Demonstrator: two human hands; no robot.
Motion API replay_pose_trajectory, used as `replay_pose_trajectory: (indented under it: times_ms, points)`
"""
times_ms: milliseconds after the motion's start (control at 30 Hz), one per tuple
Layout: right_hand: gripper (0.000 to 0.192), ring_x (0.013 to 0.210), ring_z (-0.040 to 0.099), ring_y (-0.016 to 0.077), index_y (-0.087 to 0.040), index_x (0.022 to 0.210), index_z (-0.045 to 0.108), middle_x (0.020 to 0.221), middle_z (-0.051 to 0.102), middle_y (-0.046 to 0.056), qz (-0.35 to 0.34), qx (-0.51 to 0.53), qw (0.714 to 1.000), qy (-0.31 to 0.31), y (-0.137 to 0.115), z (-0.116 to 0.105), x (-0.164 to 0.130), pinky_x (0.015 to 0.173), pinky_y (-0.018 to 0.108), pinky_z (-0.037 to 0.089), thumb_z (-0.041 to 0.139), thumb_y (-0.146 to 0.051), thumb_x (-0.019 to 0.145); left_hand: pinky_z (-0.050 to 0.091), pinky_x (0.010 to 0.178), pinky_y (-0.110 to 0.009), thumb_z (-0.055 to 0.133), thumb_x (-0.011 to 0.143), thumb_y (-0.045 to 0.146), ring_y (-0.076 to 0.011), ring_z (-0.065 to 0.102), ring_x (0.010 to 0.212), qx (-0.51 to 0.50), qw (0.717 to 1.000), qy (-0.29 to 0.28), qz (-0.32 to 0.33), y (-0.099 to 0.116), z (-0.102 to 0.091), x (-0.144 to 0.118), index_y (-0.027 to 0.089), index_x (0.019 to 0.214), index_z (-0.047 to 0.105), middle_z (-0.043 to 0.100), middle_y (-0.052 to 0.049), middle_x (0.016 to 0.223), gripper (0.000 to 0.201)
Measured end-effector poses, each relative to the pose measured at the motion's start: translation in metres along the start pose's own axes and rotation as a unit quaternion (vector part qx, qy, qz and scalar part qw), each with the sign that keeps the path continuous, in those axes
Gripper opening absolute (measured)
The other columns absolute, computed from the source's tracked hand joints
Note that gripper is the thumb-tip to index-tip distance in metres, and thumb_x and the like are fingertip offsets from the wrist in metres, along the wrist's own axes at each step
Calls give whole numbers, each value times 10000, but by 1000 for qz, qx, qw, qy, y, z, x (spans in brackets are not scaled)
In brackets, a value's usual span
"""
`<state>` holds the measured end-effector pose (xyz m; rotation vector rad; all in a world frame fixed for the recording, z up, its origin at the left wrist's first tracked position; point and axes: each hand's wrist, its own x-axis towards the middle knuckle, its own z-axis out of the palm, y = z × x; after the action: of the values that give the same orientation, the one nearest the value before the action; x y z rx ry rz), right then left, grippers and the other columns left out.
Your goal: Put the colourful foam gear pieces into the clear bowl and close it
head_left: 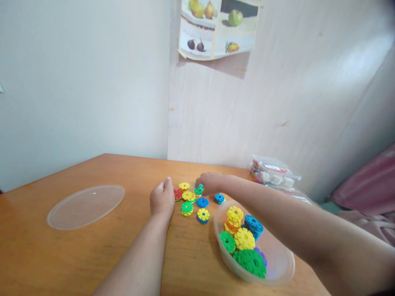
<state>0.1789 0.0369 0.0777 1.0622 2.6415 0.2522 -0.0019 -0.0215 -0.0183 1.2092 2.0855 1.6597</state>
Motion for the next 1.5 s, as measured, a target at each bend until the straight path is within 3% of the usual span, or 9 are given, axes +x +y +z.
replay_pose_trajectory:
  times_ms: [500, 700, 833, 1000, 1200, 1300, 1500]
  points:
    - [556, 1016, 661, 293, -242, 1255, 652, 1202, 672, 134, 1, 21, 1000, 12, 2, 8, 11, 721, 326, 506, 683, -374, 716, 343, 581, -308, 397, 876, 555, -241, 588, 632, 11, 1000, -5, -6, 4, -1, -2, 236, 601, 608, 656, -73, 626, 471]
    - [544, 980, 651, 289, -183, 1202, 647, 1187, 659, 147, 1, 23, 999, 27, 2, -1, 1, 660, 307, 474, 684, -403, 705, 323, 567, -301, 389, 877, 558, -224, 567, 613, 16, 1000, -5, -2, 2, 0, -1, 235, 589, 585, 641, -65, 614, 474]
    - [480, 943, 635, 243, -170, 1186, 620, 1143, 676, 111, -9, 83, 994, 66, 7, -14, -24, 660, 282, 443, 645, -323, 732, 323, 555, -297, 389, 874, 564, -210, 539, 581, 16, 1000, 9, 12, -1, 2, 0, 232, 589, 580, 612, -52, 581, 477]
    - [416, 899, 594, 193, -171, 1123, 623, 1092, 670, 81, -51, 148, 981, 117, 7, -29, -83, 714, 271, 425, 668, -351, 750, 328, 541, -298, 412, 868, 540, -210, 553, 587, 3, 1000, 11, 16, 0, 2, -1, 226, 597, 606, 600, -36, 555, 458]
    - [367, 883, 595, 190, -218, 1126, 643, 1085, 653, 62, -67, 173, 978, 91, -9, -28, -154, 712, 283, 425, 638, -371, 792, 338, 534, -305, 445, 857, 532, -206, 566, 566, -10, 1000, 23, 6, 1, 3, -1, 224, 576, 601, 596, -33, 533, 445]
    - [359, 883, 612, 202, -249, 1116, 663, 1097, 662, 52, -68, 170, 981, 69, -16, -18, -167, 721, 300, 428, 646, -401, 791, 341, 527, -306, 456, 850, 528, -204, 565, 547, -12, 1000, 24, 1, 0, 3, -1, 223, 577, 604, 590, -32, 521, 435]
    - [407, 905, 632, 240, -254, 1097, 687, 1053, 692, 67, -88, 166, 982, 35, -23, -2, -164, 739, 323, 444, 666, -491, 767, 350, 529, -307, 455, 851, 538, -208, 583, 564, -9, 1000, 24, 6, -2, 4, 1, 221, 584, 613, 616, -39, 544, 443]
